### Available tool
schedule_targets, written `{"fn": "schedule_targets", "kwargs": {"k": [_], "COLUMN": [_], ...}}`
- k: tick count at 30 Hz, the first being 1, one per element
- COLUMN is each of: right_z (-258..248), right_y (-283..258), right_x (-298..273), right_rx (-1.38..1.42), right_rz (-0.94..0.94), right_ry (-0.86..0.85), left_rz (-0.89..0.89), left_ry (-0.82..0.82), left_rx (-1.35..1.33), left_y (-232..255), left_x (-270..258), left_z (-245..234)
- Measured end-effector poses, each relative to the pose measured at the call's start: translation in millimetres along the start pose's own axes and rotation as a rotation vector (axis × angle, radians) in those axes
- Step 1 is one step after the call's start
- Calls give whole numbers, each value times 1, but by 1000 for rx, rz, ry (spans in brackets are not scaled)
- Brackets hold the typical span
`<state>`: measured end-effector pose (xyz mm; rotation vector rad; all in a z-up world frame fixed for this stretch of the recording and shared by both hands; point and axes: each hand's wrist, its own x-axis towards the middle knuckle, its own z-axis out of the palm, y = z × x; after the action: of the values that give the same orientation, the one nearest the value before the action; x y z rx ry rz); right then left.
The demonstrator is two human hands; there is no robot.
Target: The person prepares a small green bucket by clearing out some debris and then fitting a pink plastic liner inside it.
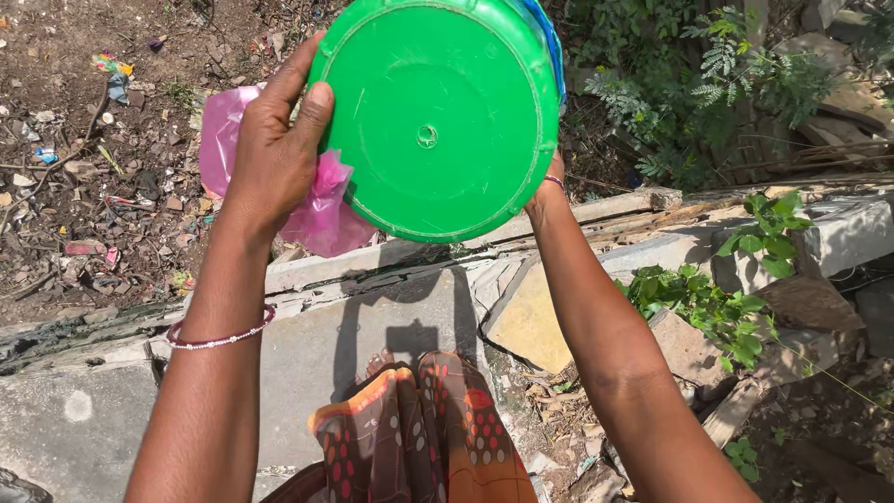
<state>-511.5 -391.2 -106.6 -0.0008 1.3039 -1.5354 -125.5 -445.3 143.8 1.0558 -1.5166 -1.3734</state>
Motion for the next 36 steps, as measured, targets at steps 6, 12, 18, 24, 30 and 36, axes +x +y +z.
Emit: {"fn": "schedule_targets", "kwargs": {"k": [6,12,18,24,30,36], "right_z": [-14,-41,-49,-54,-61,-70], "right_y": [5,-1,-10,-16,-16,-21], "right_x": [-24,-23,-29,-34,-46,-48], "right_rx": [-4,-6,-8,-40,-47,-63], "right_rz": [40,63,80,120,179,137], "right_ry": [-42,-49,-70,-97,-132,-107], "left_rz": [229,24,-64,-105,-201,-60], "left_ry": [-100,-245,57,-3,-27,95], "left_rx": [233,30,-72,-62,-30,-64], "left_y": [56,57,25,16,21,36], "left_x": [19,19,14,3,-19,-18], "left_z": [50,55,45,59,63,54]}}
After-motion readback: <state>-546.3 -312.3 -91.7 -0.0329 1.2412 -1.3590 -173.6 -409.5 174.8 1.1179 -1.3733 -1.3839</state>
